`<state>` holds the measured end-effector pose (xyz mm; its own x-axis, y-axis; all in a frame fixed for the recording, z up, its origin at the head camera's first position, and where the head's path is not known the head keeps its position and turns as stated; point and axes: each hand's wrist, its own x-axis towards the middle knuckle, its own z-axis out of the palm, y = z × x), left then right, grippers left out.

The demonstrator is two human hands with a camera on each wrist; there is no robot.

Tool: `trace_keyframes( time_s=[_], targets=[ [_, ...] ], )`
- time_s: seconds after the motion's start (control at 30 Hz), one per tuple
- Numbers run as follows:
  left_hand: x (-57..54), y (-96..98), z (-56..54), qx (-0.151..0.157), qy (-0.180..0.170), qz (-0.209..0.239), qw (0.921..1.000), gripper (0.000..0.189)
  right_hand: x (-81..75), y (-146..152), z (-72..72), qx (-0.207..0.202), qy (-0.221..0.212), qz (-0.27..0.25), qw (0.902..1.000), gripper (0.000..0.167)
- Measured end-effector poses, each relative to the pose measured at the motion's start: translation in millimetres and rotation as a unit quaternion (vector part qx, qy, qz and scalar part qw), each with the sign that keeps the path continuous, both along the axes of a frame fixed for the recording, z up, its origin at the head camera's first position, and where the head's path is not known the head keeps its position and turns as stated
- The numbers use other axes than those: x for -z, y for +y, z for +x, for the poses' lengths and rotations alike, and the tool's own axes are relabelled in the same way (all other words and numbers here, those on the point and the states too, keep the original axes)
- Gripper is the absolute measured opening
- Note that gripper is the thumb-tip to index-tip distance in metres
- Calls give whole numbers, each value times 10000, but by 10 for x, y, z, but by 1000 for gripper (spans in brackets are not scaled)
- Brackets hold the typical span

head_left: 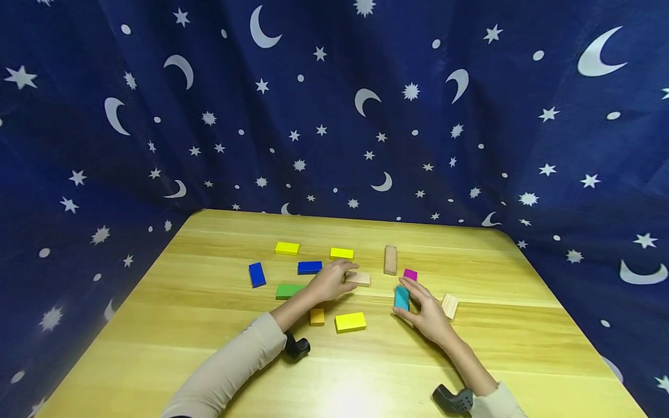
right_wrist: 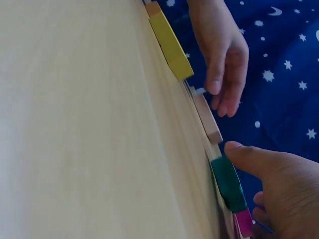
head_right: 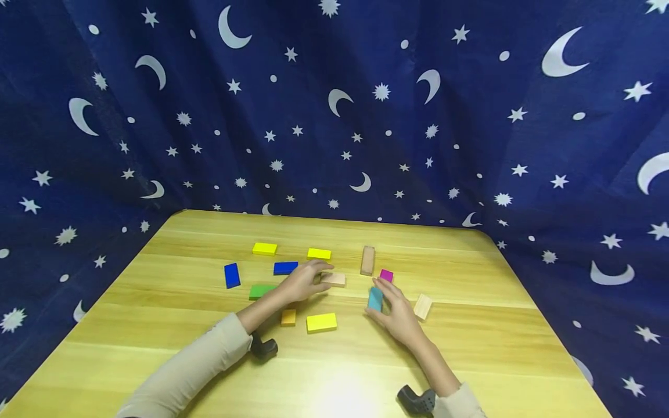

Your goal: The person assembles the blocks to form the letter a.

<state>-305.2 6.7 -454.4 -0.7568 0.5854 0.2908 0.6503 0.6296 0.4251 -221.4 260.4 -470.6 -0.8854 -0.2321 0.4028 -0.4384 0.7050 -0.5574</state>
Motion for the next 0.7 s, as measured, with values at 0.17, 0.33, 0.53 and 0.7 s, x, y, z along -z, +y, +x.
trace_keyframes(
  time_s=[0.17,0.33,0.53,0.7],
  targets=[
    [72,46,-77,-44,-263,-213,9994,43,42,57,1,49,-350,51,9994,74],
    [84,-1,-89,-105,-270,-454,9985,35,67,54,5,-46,-474,39,9989,71],
    [24,-200,-87,-145,-272,-467,9984,32,92,62,38,-133,-481,38,9987,65],
    [-37,-379,-107,-99,-434,-419,9981,32,119,48,98,-311,-367,77,9988,63]
  ],
)
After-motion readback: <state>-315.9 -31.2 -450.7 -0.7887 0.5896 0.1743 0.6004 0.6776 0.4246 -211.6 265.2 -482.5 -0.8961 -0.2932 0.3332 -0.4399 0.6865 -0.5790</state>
